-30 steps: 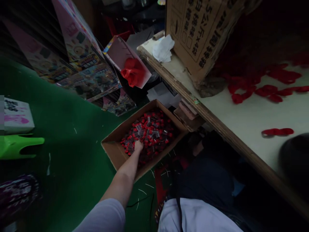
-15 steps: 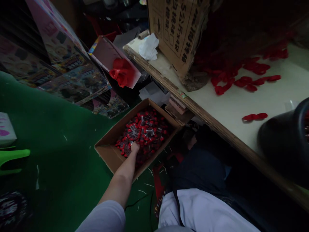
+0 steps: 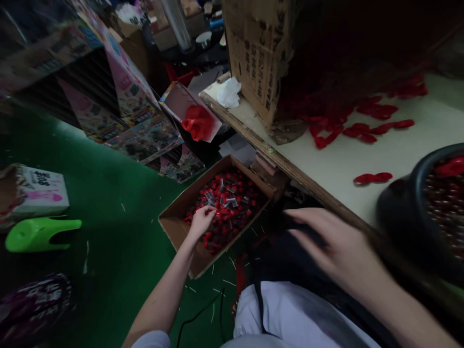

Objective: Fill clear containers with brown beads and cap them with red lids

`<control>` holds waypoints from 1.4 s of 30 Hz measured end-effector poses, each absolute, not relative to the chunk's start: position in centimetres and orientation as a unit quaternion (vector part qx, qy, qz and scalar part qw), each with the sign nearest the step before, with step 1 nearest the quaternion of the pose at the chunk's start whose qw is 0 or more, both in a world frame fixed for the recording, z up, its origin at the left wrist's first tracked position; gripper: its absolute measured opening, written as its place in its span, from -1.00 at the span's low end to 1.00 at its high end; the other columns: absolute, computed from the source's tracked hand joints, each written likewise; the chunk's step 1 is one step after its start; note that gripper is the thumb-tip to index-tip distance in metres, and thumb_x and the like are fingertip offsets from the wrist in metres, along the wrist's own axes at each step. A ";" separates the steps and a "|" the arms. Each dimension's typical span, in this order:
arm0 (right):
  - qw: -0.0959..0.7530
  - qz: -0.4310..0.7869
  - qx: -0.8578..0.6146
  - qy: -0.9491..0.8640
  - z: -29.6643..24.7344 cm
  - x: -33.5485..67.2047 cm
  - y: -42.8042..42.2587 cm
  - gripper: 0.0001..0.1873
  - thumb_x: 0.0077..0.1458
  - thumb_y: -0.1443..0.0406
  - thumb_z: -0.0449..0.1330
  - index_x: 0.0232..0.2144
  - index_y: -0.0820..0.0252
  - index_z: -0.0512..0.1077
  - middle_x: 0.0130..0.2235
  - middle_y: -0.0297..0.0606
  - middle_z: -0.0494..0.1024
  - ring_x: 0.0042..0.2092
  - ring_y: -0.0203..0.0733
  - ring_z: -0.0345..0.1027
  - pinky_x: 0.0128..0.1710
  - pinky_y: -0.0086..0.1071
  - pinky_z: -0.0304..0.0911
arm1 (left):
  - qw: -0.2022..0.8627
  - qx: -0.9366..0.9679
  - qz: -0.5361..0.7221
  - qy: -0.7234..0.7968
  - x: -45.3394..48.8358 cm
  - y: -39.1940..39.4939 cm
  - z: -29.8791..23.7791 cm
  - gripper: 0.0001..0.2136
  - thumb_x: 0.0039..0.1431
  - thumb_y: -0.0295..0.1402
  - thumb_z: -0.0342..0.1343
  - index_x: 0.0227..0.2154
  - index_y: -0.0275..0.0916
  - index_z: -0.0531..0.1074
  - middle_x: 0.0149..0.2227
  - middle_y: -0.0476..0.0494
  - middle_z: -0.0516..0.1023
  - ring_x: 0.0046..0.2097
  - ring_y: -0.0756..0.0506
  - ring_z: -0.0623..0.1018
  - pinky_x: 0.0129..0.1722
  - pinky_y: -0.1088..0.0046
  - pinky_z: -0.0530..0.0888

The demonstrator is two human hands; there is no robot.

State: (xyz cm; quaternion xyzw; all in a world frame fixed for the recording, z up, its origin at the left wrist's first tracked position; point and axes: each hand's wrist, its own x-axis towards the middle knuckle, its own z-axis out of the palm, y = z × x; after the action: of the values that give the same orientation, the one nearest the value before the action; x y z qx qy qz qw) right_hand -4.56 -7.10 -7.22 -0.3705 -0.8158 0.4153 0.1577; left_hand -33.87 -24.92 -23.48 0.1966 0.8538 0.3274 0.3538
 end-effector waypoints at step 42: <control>0.137 0.301 -0.163 -0.929 -5.6 -0.1 -12.5 -0.74 0.30 0.26 -0.13 -0.27 0.25 0.31 -0.33 -0.09 0.44 -0.45 -0.17 0.35 -0.56 -0.35 0.28 | 0.780 0.077 0.398 0.477 -14.8 -14.9 -5.3 -0.51 0.15 0.03 -0.02 -0.34 -0.38 0.52 -0.42 -0.20 0.54 -0.47 0.01 0.48 -0.48 0.55 0.36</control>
State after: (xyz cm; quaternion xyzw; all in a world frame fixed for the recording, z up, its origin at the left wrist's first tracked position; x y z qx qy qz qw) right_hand -0.11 -12.50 -5.60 -0.1627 -0.9294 0.3015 0.1373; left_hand -14.78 -14.87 -5.30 0.0774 0.4767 0.3984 0.7798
